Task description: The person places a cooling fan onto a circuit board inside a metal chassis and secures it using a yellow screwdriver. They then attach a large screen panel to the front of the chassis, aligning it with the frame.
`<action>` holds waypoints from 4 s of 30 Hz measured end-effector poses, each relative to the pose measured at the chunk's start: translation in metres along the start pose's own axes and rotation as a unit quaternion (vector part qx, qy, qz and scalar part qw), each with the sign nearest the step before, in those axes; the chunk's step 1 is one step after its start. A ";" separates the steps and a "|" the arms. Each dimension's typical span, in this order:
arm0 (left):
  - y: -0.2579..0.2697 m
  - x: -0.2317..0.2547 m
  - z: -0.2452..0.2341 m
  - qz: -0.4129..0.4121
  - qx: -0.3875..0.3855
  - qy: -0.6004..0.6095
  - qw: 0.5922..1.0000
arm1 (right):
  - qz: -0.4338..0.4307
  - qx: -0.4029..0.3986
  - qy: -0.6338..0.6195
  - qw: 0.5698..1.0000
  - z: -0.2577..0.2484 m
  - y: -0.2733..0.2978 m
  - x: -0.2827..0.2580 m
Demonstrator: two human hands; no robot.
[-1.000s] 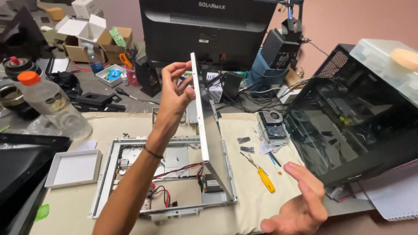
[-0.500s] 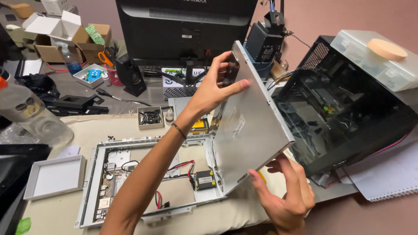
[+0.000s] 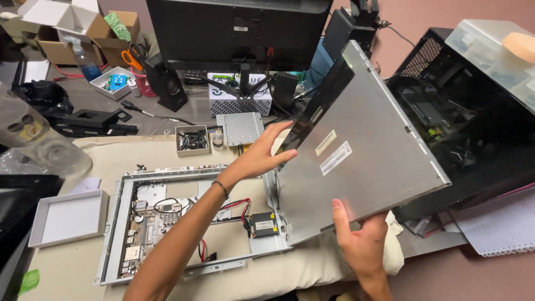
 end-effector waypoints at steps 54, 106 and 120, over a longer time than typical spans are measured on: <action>0.119 -0.081 0.112 0.081 -0.127 -0.175 0.973 | -0.002 0.298 -0.176 0.938 0.017 -0.020 0.011; 0.131 -0.114 0.115 0.135 -0.080 -0.169 0.973 | -0.103 0.254 -0.073 0.959 -0.039 -0.062 0.097; 0.131 -0.114 0.116 0.130 -0.095 -0.176 0.971 | -0.061 0.347 -0.142 0.925 -0.153 -0.086 0.136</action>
Point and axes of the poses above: each hand's wrist, its own y-axis away from the middle knuckle, its own z-axis out of the palm, x = y × z, the point moved 1 cm from there along -y, towards the middle knuckle, and after that the axes turned 3 degrees about x, right-handed, at the moved point
